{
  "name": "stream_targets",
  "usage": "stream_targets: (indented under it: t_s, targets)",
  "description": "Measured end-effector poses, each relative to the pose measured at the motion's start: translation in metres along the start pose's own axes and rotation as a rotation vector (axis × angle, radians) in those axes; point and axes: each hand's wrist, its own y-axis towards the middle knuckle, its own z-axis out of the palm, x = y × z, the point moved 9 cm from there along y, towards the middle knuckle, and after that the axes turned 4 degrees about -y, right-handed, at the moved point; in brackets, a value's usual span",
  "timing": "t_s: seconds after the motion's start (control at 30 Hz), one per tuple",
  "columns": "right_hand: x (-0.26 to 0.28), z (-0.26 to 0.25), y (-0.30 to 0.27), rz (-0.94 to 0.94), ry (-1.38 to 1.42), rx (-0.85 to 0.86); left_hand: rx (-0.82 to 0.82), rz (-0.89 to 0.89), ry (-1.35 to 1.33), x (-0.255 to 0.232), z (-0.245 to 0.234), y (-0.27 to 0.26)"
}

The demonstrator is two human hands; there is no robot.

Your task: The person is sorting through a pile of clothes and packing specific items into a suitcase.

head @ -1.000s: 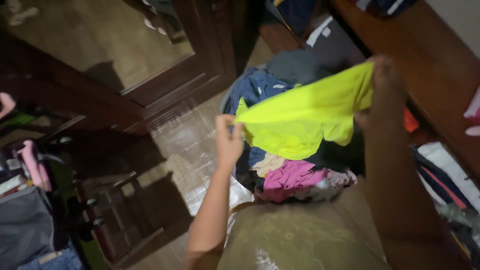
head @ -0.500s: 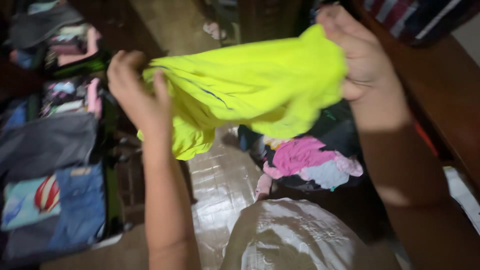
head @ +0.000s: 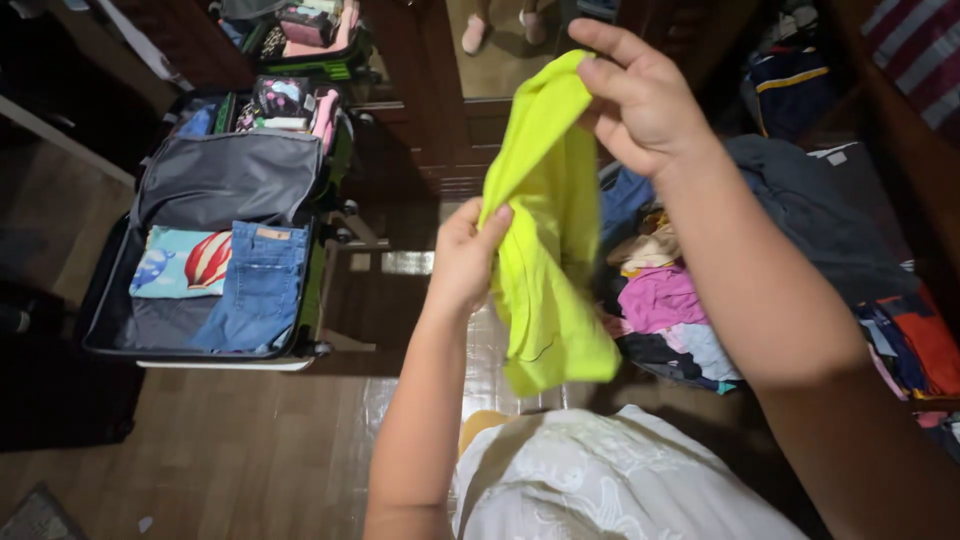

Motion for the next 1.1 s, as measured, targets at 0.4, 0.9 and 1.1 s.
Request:
stream_targets:
  t_s: [0.4,0.9,1.1]
  targets:
    - [-0.22,0.018,-0.119,0.391,-0.561,-0.049,-0.095,-0.148,-0.544,0.002,-0.087,0.004]
    - [-0.306,0.129,-0.073,0.108,-1.128,-0.34,-0.165,0.072,-0.604,-0.091,-0.108,-0.014]
    - [-0.269,0.214,-0.092,-0.343,-0.773,-0.298,-0.247,0.193,-0.646,-0.108,-0.149,-0.02]
